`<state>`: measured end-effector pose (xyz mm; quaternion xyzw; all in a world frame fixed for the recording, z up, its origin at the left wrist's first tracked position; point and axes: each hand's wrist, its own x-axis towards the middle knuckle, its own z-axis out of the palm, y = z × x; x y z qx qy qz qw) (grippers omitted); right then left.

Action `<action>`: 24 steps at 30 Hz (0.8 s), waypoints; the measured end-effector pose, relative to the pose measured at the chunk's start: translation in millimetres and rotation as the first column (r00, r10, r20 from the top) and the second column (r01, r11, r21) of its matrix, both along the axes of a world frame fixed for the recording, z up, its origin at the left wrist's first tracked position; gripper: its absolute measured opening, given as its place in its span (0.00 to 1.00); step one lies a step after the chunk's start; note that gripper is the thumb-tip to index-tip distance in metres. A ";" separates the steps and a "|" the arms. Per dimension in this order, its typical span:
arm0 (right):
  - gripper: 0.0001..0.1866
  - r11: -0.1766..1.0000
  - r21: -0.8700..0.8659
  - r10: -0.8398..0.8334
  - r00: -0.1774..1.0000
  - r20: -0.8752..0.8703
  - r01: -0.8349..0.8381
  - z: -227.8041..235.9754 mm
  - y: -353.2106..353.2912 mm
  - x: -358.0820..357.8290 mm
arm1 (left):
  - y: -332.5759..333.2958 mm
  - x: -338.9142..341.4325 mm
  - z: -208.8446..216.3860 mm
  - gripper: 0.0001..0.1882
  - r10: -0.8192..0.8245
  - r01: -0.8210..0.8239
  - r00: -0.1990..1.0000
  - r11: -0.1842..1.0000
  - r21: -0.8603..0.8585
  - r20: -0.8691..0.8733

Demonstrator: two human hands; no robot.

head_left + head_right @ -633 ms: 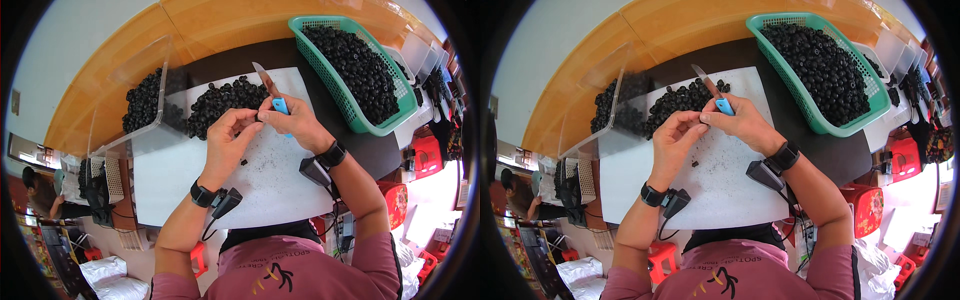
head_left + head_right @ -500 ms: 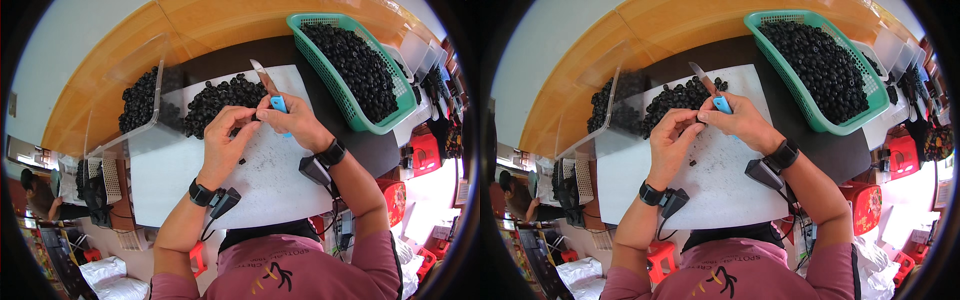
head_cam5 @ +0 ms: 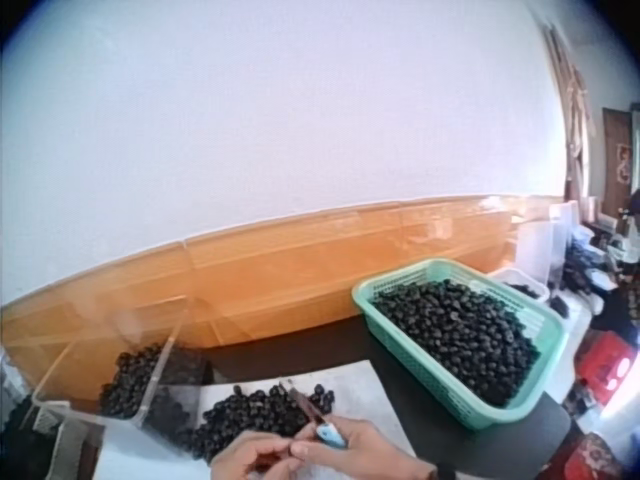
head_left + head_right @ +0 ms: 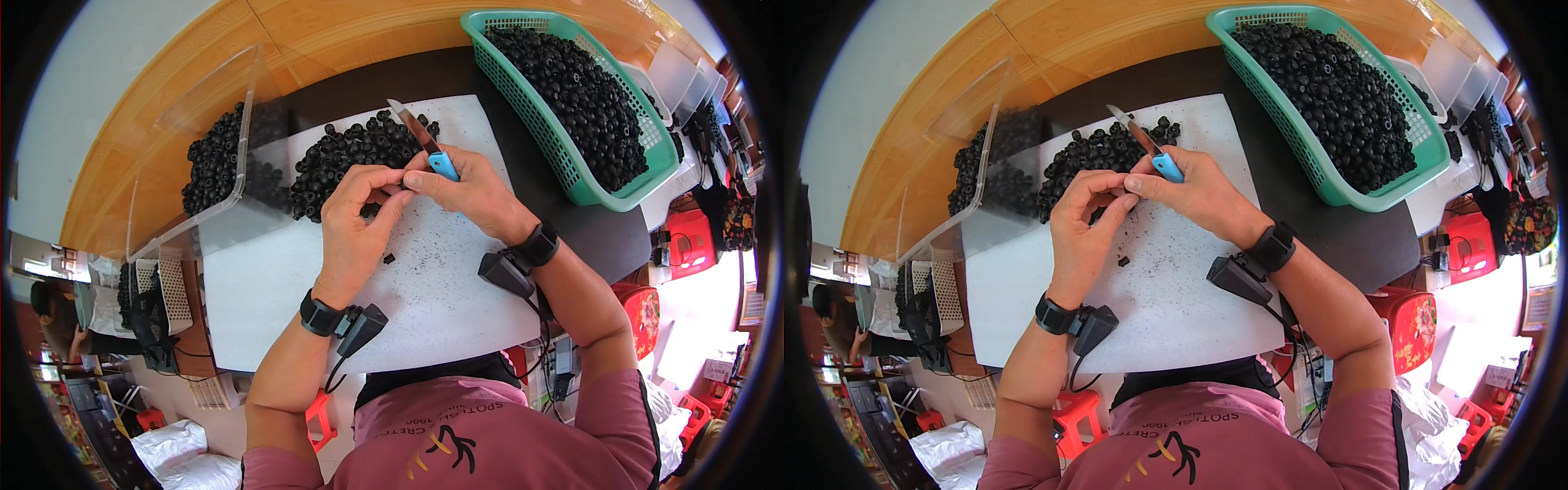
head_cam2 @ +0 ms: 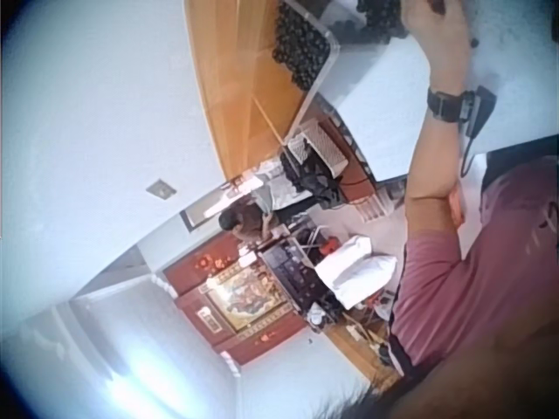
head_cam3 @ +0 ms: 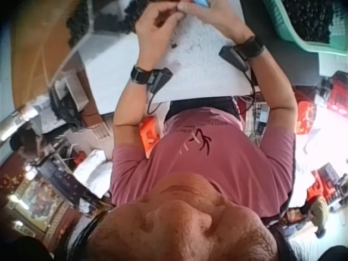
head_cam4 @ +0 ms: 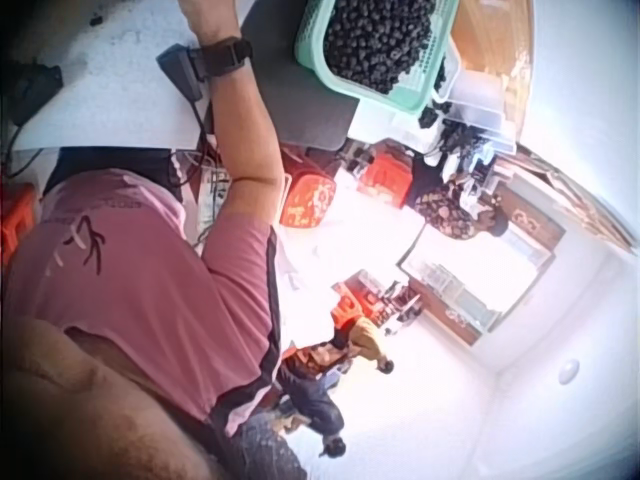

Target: The recorder uses a small knife to process and cut small dark fruits at a work table.

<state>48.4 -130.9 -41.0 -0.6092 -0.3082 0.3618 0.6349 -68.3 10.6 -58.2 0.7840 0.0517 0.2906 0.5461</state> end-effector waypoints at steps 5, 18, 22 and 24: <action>0.14 0.999 -0.009 0.030 0.997 -0.071 -0.031 0.6 -3.3 1.9 | -0.9 0.2 -0.2 0.11 -0.030 0.030 0.998 1.000 0.003 0.054; 0.13 0.997 0.063 0.046 0.995 -0.094 -0.040 -3.6 -4.0 3.2 | 1.4 -1.8 -6.7 0.11 -0.102 0.106 0.994 0.988 -0.110 0.036; 0.12 0.998 0.059 0.044 0.993 -0.111 -0.037 -2.8 -3.6 1.7 | 1.4 -3.8 -6.1 0.11 -0.112 0.112 0.994 0.982 -0.151 0.007; 0.09 0.998 0.066 0.023 0.995 -0.095 -0.017 -2.1 -2.7 -0.4 | 1.9 -4.2 -5.5 0.11 -0.117 0.115 0.993 0.979 -0.166 -0.001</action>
